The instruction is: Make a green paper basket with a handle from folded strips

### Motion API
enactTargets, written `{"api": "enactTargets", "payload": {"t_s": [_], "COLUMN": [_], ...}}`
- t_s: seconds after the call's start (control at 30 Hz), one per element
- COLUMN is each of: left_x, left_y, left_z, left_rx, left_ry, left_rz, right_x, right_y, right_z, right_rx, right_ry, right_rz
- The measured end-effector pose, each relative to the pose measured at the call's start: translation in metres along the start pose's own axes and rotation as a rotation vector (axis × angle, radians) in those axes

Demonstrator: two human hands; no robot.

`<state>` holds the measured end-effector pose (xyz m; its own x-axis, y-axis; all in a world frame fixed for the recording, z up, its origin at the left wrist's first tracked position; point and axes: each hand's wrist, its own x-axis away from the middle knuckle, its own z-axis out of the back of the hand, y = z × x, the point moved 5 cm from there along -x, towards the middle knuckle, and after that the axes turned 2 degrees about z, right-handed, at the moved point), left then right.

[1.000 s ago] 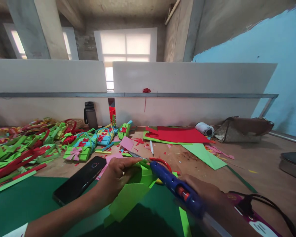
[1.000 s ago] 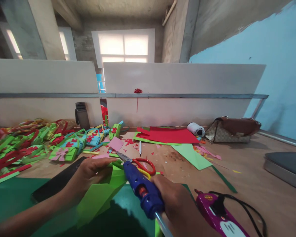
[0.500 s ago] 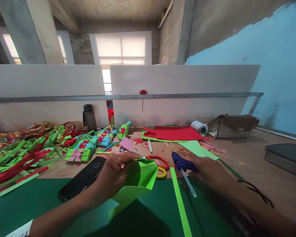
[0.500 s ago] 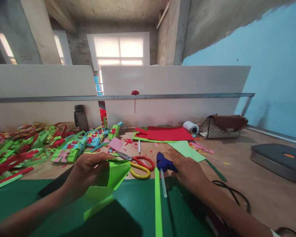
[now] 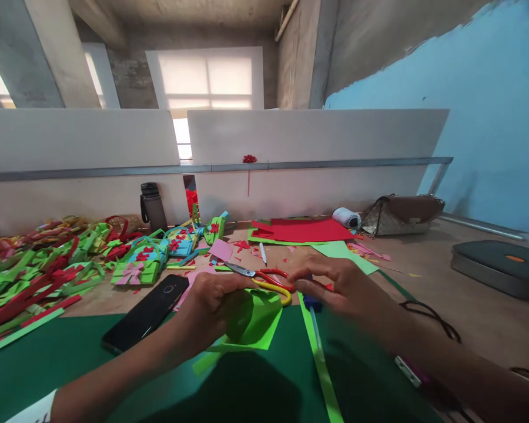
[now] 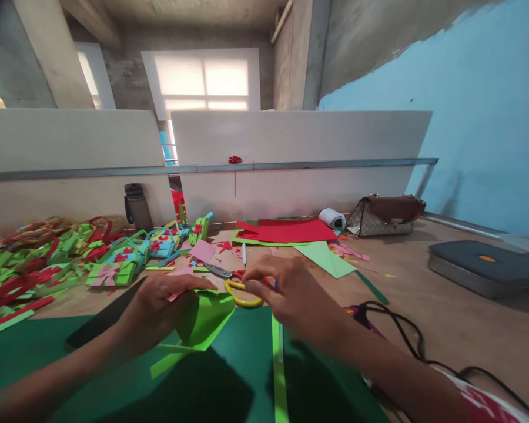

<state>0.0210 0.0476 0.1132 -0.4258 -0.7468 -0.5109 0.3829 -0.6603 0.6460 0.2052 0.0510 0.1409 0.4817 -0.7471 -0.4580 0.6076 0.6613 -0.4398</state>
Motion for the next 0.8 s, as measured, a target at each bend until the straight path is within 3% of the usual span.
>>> {"api": "enactTargets", "payload": {"t_s": [0.1,0.37,0.63,0.8], "left_x": [0.001,0.003,0.000,0.001], "left_y": [0.004,-0.003,-0.008,-0.009], "left_z": [-0.004,-0.007,-0.009,-0.009], "left_rx": [-0.023,-0.100,-0.052,-0.085], "left_ry": [-0.042,-0.093,-0.110,-0.113], "left_rz": [-0.057,-0.060,-0.008,-0.009], "right_x": [-0.013,-0.022,-0.025,-0.023], "right_y": [-0.016,-0.008,-0.001,0.004], "right_z": [-0.015,-0.035,-0.039,-0.045], "right_rx": [-0.181,-0.347,-0.348,-0.342], "right_ry": [-0.100,-0.212,-0.175,-0.104], "right_rz": [0.003,-0.023,-0.003,0.110]}}
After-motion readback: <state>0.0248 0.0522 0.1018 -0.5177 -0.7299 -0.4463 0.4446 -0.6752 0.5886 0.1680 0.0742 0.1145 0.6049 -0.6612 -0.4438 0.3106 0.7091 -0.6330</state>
